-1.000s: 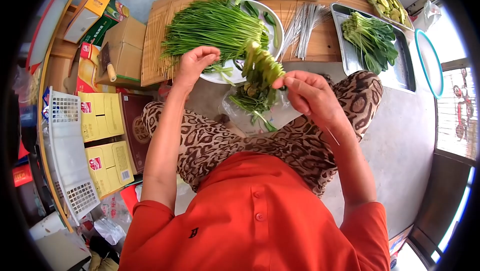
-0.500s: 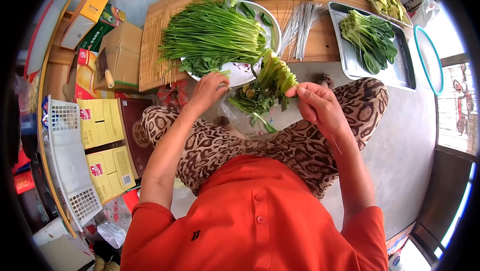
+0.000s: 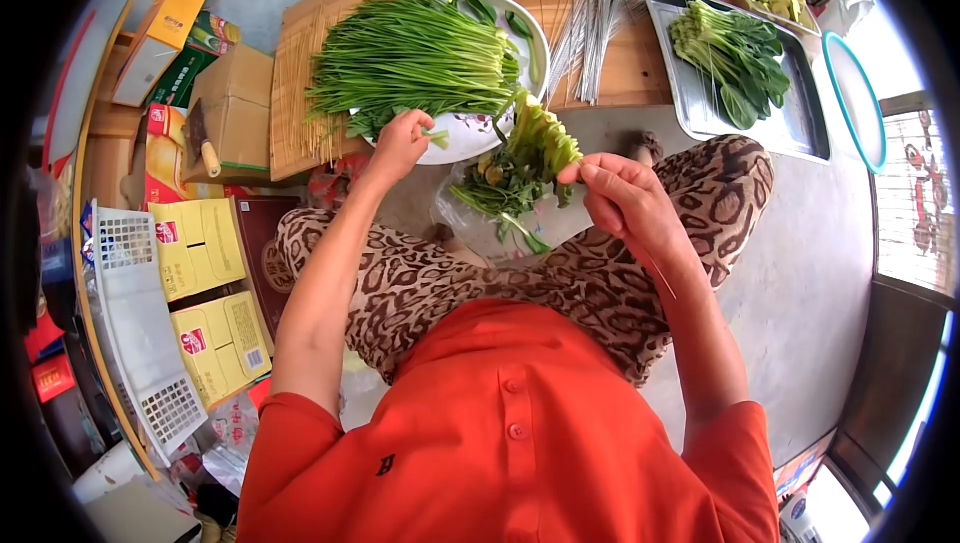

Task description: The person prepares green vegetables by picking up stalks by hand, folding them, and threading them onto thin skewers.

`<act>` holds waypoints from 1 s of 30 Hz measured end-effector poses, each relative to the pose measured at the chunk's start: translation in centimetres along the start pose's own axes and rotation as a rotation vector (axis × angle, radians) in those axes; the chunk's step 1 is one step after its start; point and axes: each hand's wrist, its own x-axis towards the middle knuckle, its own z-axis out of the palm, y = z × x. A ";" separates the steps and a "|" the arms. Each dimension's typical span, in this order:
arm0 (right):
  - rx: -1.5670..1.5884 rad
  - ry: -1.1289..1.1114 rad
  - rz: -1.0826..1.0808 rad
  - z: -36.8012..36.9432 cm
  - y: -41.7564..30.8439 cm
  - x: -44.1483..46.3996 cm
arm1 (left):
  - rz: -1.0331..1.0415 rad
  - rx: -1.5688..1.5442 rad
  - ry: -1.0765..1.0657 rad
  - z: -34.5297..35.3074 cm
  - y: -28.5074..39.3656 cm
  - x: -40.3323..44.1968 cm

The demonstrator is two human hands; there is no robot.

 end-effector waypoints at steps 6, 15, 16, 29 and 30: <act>0.016 -0.016 0.009 0.1 0.3 0.1 | 0.109 0.228 0.040 0.8 0.0 -0.3; 0.022 -0.025 0.005 0.1 0.5 0.2 | 0.137 -0.053 0.250 -0.9 -2.0 2.1; 0.017 -0.024 0.006 0.1 0.5 0.2 | 0.222 -0.231 0.384 -1.2 -3.0 2.4; 0.009 -0.021 0.031 0.9 0.3 0.6 | -0.018 -0.931 0.353 -9.3 0.3 0.5; 0.009 -0.023 0.032 0.9 0.4 0.6 | -0.025 -1.018 0.363 -9.2 0.0 0.4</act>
